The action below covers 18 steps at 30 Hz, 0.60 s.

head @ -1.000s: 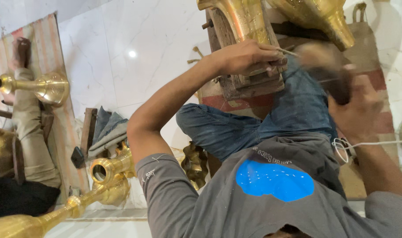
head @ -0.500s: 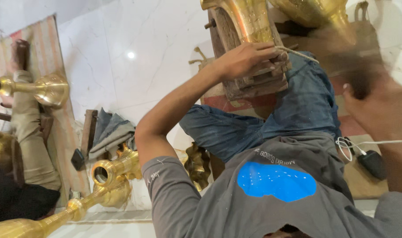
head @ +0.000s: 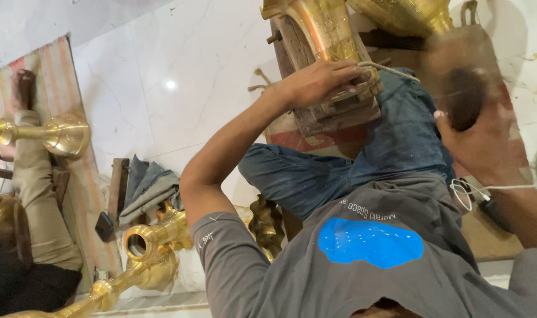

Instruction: The person sits on the floor with a brass vase clamped by rope to a wooden block and hammers a punch along the vase surface, repositioning the punch and rotating the vase to work different areas. Near the end the person lifts the vase, turns it over, and continues marking its surface with the punch.

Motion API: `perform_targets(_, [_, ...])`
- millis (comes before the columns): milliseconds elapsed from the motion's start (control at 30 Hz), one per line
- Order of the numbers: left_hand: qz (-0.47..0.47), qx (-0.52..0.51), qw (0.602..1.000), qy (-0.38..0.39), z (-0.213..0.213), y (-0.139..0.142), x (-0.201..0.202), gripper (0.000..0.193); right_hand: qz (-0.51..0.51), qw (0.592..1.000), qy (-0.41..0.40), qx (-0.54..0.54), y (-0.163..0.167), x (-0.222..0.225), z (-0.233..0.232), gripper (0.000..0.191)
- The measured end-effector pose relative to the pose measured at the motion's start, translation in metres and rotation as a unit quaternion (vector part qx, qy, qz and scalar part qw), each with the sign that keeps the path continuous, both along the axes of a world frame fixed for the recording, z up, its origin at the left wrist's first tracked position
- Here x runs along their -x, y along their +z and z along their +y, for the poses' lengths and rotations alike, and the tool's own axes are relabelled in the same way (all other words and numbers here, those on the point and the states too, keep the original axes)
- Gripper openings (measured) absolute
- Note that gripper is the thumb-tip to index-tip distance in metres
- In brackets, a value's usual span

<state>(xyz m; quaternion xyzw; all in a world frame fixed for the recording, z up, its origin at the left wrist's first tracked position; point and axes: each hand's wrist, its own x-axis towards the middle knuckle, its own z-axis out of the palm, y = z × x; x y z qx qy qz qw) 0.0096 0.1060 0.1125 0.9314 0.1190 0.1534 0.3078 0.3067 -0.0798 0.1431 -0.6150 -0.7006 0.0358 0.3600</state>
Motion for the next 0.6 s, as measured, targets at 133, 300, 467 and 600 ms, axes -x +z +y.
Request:
perform_targets(133, [-0.062,-0.035,0.997,0.011,-0.009,-0.008,0.008,0.031,-0.183,0.980,0.055,0.044,0.013,-0.006,0.005,0.069])
perform_targets(300, [-0.091,-0.051,0.994,0.027,-0.011,-0.016,0.012,0.031,-0.283,0.958,0.030,0.026,0.007,-0.002,0.007,0.080])
perform_targets(467, [-0.031,-0.046,0.998,-0.007,-0.004,-0.018,0.017,0.029,-0.192,0.980,0.054,0.002,0.004,0.004,0.003,0.075])
perform_targets(600, [0.014,-0.024,1.000,-0.008,-0.001,-0.027,0.023,0.045,0.099,0.994,0.023,0.030,0.003,0.010,-0.003,0.058])
